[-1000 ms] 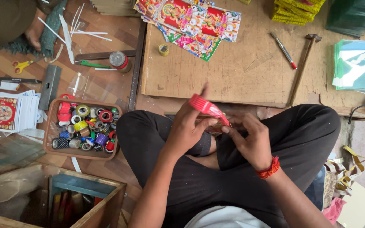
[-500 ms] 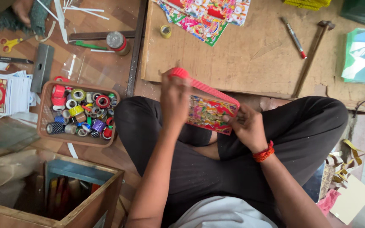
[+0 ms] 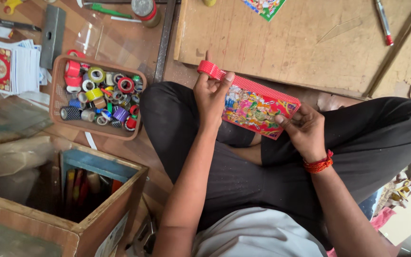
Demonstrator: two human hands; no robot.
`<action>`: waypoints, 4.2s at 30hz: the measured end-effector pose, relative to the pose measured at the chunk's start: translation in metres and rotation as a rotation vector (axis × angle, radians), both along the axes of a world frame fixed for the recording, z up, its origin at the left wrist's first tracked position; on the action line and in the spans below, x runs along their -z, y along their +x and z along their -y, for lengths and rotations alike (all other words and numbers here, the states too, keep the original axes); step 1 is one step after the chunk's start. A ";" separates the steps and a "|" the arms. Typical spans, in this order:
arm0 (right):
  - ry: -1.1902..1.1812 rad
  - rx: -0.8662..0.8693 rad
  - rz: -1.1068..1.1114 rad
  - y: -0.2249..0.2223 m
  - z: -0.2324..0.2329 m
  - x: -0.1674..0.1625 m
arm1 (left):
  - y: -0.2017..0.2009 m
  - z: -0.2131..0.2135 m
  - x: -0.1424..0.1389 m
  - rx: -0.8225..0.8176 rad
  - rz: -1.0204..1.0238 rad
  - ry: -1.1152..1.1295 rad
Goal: The person sits on the floor and assembles small decorative cards by placing a printed image onto a cardboard base and securing it with red patterned tape. They repeatedly apply tape to the edges, smooth it down, and set the finished cards aside.
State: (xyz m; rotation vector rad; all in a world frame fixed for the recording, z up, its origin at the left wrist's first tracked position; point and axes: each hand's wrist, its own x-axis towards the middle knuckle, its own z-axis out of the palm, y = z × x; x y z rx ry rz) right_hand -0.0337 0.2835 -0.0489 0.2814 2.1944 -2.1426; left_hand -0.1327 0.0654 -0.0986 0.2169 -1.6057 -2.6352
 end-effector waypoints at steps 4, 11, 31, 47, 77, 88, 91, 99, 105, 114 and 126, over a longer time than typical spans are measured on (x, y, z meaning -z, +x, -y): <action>0.016 -0.004 0.012 0.000 0.001 0.001 | 0.002 0.002 -0.007 0.015 -0.027 0.016; 0.000 -0.025 0.063 0.003 -0.005 0.006 | 0.006 -0.005 -0.018 -0.006 -0.060 -0.153; 0.233 -0.396 0.332 -0.043 -0.082 -0.011 | 0.017 -0.023 -0.019 0.062 -0.086 -0.056; 0.434 -0.674 0.305 -0.106 -0.026 -0.047 | 0.015 -0.026 -0.016 0.007 -0.045 -0.066; 0.890 -0.136 -0.440 -0.149 0.019 -0.104 | -0.067 -0.052 -0.066 -0.096 -0.216 0.284; 1.227 -0.138 -0.768 -0.144 0.034 -0.082 | -0.082 -0.061 -0.050 -0.194 -0.152 0.272; 1.316 -0.189 -0.642 -0.122 0.064 -0.062 | -0.084 -0.062 -0.051 -0.184 -0.098 0.237; 1.324 -0.050 -0.461 -0.106 0.030 -0.050 | -0.087 -0.065 -0.051 -0.226 -0.139 0.186; 1.362 0.016 -0.437 -0.080 0.007 -0.052 | -0.073 -0.067 -0.052 -0.277 -0.088 0.198; 1.214 -0.113 -0.740 -0.124 0.056 -0.061 | -0.060 -0.061 -0.037 -0.219 -0.099 0.205; 0.976 -0.369 -0.513 -0.157 0.056 -0.081 | -0.066 -0.034 -0.005 0.053 -0.235 0.192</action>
